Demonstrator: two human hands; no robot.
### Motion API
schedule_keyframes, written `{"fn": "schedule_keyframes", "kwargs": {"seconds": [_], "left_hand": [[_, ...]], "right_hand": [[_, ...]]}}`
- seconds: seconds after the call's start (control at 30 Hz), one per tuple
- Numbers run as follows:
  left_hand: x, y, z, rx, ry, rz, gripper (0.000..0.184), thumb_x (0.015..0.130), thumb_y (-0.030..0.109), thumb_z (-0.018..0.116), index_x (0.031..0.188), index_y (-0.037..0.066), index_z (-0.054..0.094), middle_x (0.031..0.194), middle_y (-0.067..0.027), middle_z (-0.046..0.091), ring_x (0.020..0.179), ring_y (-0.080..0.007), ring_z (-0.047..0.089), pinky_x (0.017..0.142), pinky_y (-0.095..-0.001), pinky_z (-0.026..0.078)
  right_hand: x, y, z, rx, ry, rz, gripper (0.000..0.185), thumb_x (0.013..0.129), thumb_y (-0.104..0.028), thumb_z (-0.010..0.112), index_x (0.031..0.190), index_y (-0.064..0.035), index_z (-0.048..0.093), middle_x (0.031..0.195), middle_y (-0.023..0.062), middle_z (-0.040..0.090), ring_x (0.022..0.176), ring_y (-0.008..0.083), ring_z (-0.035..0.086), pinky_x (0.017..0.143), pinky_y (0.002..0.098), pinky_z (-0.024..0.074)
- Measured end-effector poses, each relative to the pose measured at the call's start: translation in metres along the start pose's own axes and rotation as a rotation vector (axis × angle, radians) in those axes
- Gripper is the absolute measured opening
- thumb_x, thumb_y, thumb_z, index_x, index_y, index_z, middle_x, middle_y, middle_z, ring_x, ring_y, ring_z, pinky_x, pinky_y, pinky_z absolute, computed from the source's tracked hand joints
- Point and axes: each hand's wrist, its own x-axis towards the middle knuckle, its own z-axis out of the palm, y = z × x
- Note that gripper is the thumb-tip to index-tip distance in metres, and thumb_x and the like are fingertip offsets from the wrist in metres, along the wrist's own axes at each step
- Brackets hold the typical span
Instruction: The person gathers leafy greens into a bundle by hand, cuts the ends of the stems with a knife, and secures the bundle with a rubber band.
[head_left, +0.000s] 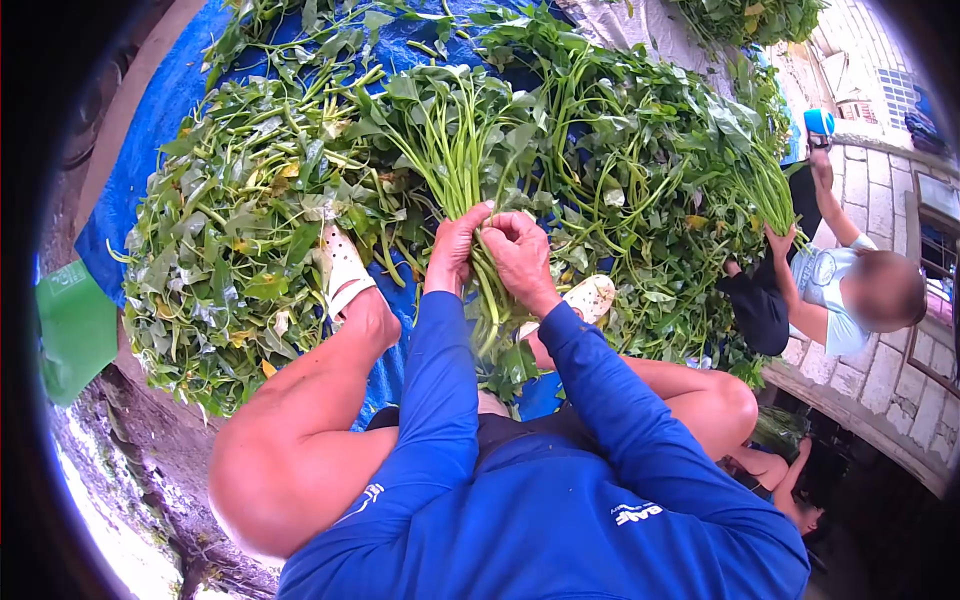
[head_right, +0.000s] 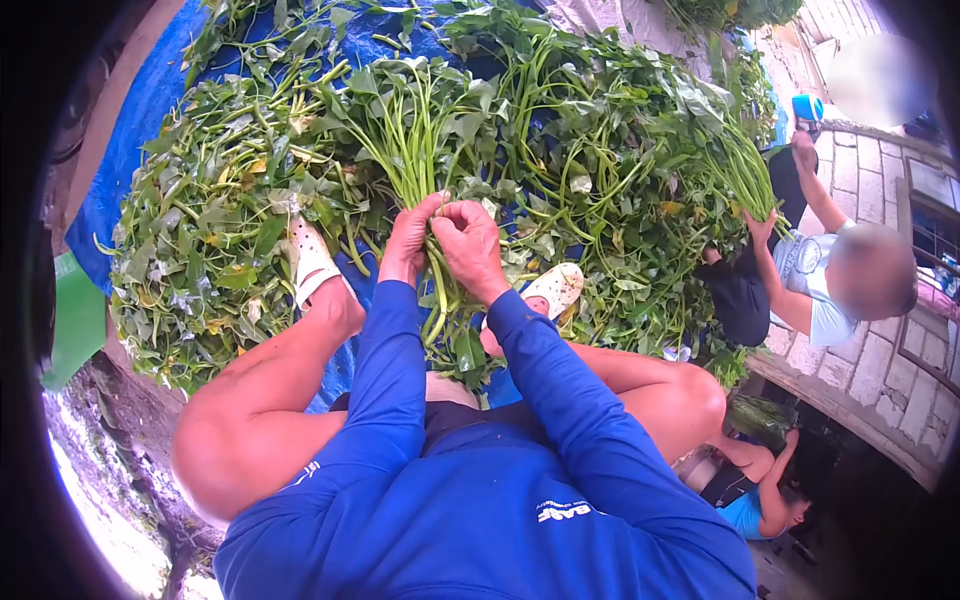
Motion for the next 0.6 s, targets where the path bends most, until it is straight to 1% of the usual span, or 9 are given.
{"fn": "schedule_keyframes", "kwargs": {"seconds": [0.07, 0.1, 0.2, 0.23, 0.37, 0.47, 0.5, 0.57, 0.6], "left_hand": [[-0.002, 0.007, 0.002, 0.09, -0.006, 0.03, 0.036, 0.086, 0.023, 0.086, 0.109, -0.003, 0.076, 0.097, -0.0094, 0.078, 0.082, -0.0185, 0.073, 0.075, -0.0339, 0.058], [-0.006, 0.013, 0.008, 0.093, -0.018, 0.039, 0.035, 0.086, 0.022, 0.086, 0.108, -0.003, 0.077, 0.096, -0.0094, 0.078, 0.082, -0.0186, 0.073, 0.075, -0.0342, 0.058], [-0.015, 0.026, 0.026, 0.128, 0.004, 0.094, 0.031, 0.086, 0.021, 0.085, 0.106, -0.001, 0.077, 0.094, -0.0093, 0.077, 0.08, -0.0196, 0.073, 0.074, -0.0353, 0.059], [-0.014, 0.031, 0.034, 0.104, 0.006, 0.116, 0.03, 0.087, 0.021, 0.085, 0.106, -0.001, 0.077, 0.094, -0.0094, 0.077, 0.079, -0.0199, 0.074, 0.073, -0.0354, 0.06], [-0.035, 0.07, 0.063, 0.076, -0.098, 0.16, 0.03, 0.091, 0.025, 0.084, 0.11, 0.005, 0.073, 0.091, -0.0109, 0.076, 0.076, -0.024, 0.076, 0.071, -0.0398, 0.066], [-0.076, 0.106, 0.082, 0.083, -0.155, 0.233, 0.031, 0.091, 0.029, 0.084, 0.108, 0.006, 0.071, 0.09, -0.0104, 0.075, 0.076, -0.024, 0.076, 0.07, -0.0405, 0.068], [-0.088, 0.114, 0.084, 0.084, -0.189, 0.247, 0.032, 0.091, 0.029, 0.085, 0.109, 0.006, 0.071, 0.09, -0.0103, 0.075, 0.075, -0.0241, 0.075, 0.071, -0.0406, 0.067], [-0.119, 0.13, 0.098, 0.099, -0.212, 0.295, 0.032, 0.091, 0.03, 0.085, 0.109, 0.007, 0.071, 0.09, -0.0104, 0.075, 0.076, -0.0242, 0.075, 0.072, -0.041, 0.066], [-0.131, 0.136, 0.103, 0.112, -0.222, 0.317, 0.032, 0.091, 0.03, 0.084, 0.11, 0.008, 0.071, 0.091, -0.0105, 0.075, 0.077, -0.0239, 0.075, 0.073, -0.041, 0.067]], "right_hand": [[0.005, -0.009, -0.004, 0.001, -0.074, 0.085, 0.021, 0.093, -0.02, 0.076, 0.098, 0.0007, 0.076, 0.09, 0.0089, 0.069, 0.089, 0.0178, 0.067, 0.081, 0.0351, 0.0541], [0.001, -0.019, -0.006, -0.153, -0.033, -0.086, 0.02, 0.096, -0.02, 0.076, 0.097, -0.0002, 0.076, 0.09, 0.0102, 0.07, 0.09, 0.0209, 0.068, 0.082, 0.0372, 0.0539], [-0.017, -0.056, -0.024, -0.366, -0.063, -0.432, 0.017, 0.098, -0.017, 0.078, 0.1, -0.0001, 0.076, 0.094, 0.006, 0.07, 0.092, 0.0173, 0.066, 0.082, 0.0352, 0.0533], [-0.03, -0.07, -0.03, -0.378, -0.041, -0.451, 0.012, 0.098, -0.013, 0.077, 0.101, -0.001, 0.076, 0.098, 0.0072, 0.072, 0.092, 0.0199, 0.067, 0.083, 0.0347, 0.0538], [-0.094, -0.131, -0.07, -0.055, 0.064, -0.513, 0.006, 0.099, -0.001, 0.074, 0.105, -0.0011, 0.075, 0.102, 0.0066, 0.071, 0.092, 0.0146, 0.066, 0.08, 0.0276, 0.0524], [-0.143, -0.129, -0.111, 0.325, 0.185, -0.356, 0.007, 0.106, -0.002, 0.069, 0.11, 0.0011, 0.074, 0.105, 0.0008, 0.067, 0.092, 0.0068, 0.06, 0.078, 0.0225, 0.0486], [-0.153, -0.112, -0.128, 0.309, 0.18, -0.265, 0.011, 0.107, -0.006, 0.069, 0.113, 0.0024, 0.073, 0.11, 0.0009, 0.068, 0.091, 0.0047, 0.059, 0.079, 0.0212, 0.0473], [-0.173, -0.064, -0.166, -0.418, 0.168, -0.225, 0.027, 0.1, -0.009, 0.073, 0.124, 0.0029, 0.072, 0.116, 0.012, 0.072, 0.097, 0.0185, 0.067, 0.087, 0.0315, 0.0545], [-0.184, -0.061, -0.173, -0.813, 0.196, -0.341, 0.033, 0.095, -0.01, 0.075, 0.126, 0.0022, 0.072, 0.115, 0.0176, 0.072, 0.097, 0.0287, 0.071, 0.089, 0.038, 0.0575]]}}
